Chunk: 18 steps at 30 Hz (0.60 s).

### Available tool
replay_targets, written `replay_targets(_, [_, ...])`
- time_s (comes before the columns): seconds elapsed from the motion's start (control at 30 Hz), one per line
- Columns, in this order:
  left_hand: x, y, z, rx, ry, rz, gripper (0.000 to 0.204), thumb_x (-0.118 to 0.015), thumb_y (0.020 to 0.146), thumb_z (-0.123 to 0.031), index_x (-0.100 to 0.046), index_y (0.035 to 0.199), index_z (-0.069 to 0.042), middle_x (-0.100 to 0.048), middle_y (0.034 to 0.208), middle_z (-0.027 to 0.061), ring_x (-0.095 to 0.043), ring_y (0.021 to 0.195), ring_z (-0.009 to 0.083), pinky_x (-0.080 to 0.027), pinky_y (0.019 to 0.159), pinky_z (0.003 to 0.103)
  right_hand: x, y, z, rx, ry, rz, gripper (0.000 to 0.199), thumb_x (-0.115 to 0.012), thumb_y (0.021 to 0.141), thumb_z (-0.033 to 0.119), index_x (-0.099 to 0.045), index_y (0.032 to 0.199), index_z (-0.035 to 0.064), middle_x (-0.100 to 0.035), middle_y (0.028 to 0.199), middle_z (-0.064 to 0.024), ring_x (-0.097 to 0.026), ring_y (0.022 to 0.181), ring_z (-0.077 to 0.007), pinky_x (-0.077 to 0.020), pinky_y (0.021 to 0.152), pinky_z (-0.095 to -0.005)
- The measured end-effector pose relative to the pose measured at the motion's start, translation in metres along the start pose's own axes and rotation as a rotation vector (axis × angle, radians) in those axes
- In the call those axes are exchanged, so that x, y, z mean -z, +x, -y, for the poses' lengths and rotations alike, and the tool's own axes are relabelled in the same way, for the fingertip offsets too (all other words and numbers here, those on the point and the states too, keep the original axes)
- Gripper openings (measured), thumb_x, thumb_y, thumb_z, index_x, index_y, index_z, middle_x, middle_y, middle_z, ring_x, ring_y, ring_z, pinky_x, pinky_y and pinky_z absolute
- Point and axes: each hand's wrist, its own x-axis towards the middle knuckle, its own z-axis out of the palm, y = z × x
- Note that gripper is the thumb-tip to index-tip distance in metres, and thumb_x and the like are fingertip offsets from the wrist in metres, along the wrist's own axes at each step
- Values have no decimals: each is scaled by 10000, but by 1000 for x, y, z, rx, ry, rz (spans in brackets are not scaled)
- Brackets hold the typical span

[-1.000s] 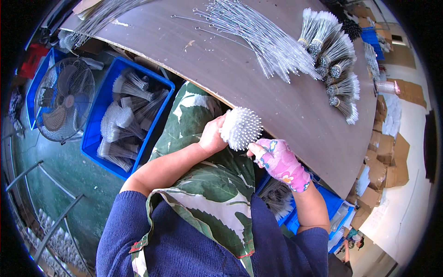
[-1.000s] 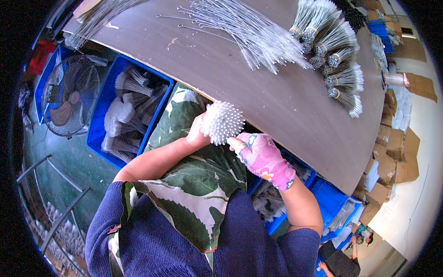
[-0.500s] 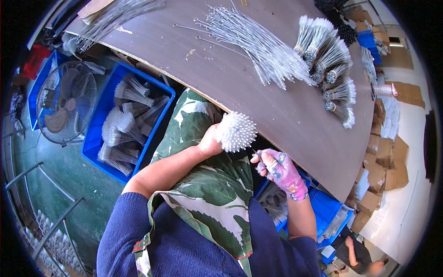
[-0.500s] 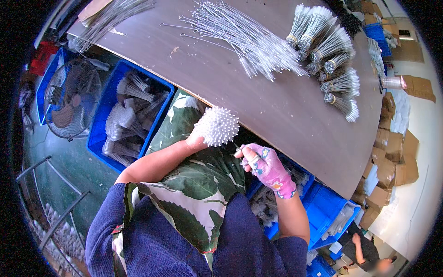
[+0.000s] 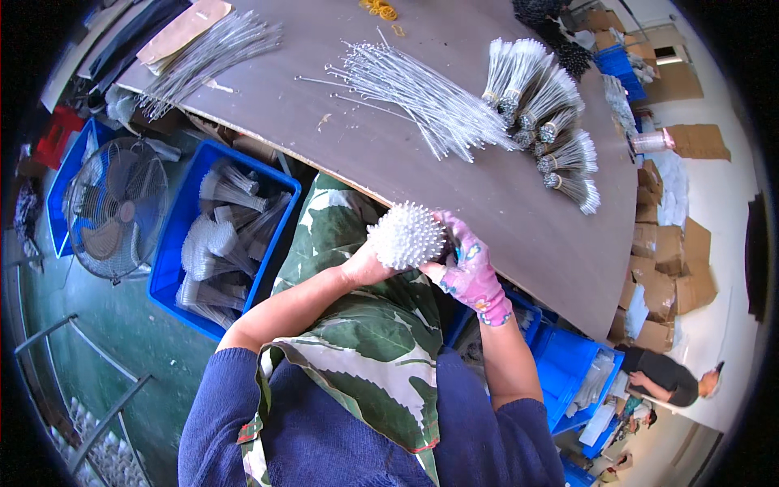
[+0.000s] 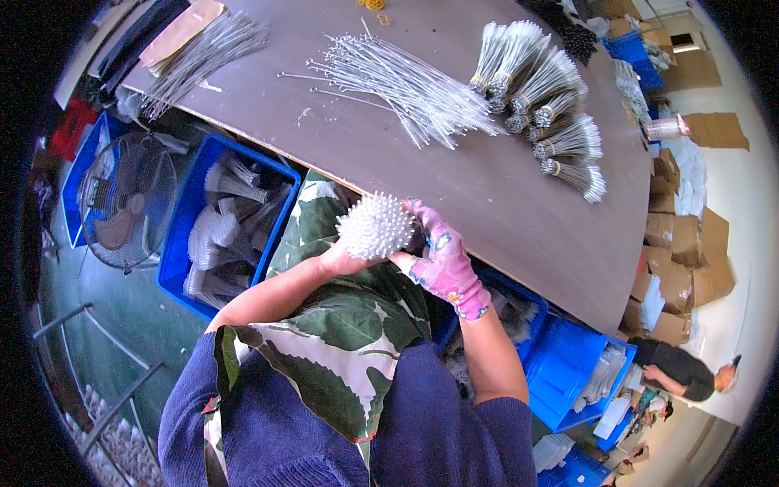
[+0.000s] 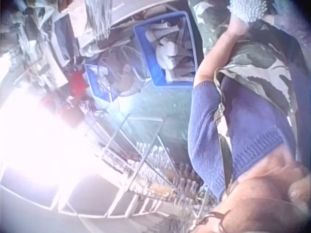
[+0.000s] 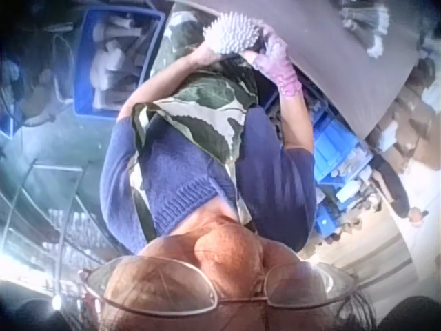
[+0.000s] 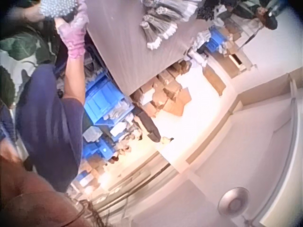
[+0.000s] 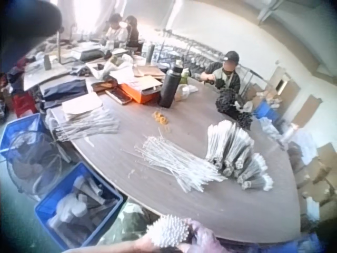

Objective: Assembling and sorting white plastic-bristle brushes with metal stems into bundles and placing them in bins.

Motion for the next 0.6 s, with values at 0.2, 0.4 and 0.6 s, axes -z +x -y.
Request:
replay_targets(0.2, [30,12,-35,537,-939,145,501,-711,765,-88,-480,1207,-41,-579,878,31,-531,727,88,-479,578,252,1,4,17,61,-32,-97,640,-732,684,69,-430,1244,-10,-529,1197,-117,-499,1119,-198,-388,954,-317])
replay_targets(0.4, [47,32,-52,471,-930,199,562,-739,725,-101,-478,1216,-24,-582,986,33,-543,881,112,-462,783,277,5,-2,37,-69,182,-278,494,-604,699,-37,-493,1180,-15,-571,1116,-73,-540,1029,-152,-411,916,-285])
replay_targets(0.6, [40,38,-61,542,-1145,222,481,-740,727,-60,-514,1148,-8,-588,1032,42,-533,957,111,-429,865,278,16,-26,28,-65,430,-592,469,-587,687,13,-527,1151,-19,-593,1079,-77,-565,984,-146,-437,869,-264])
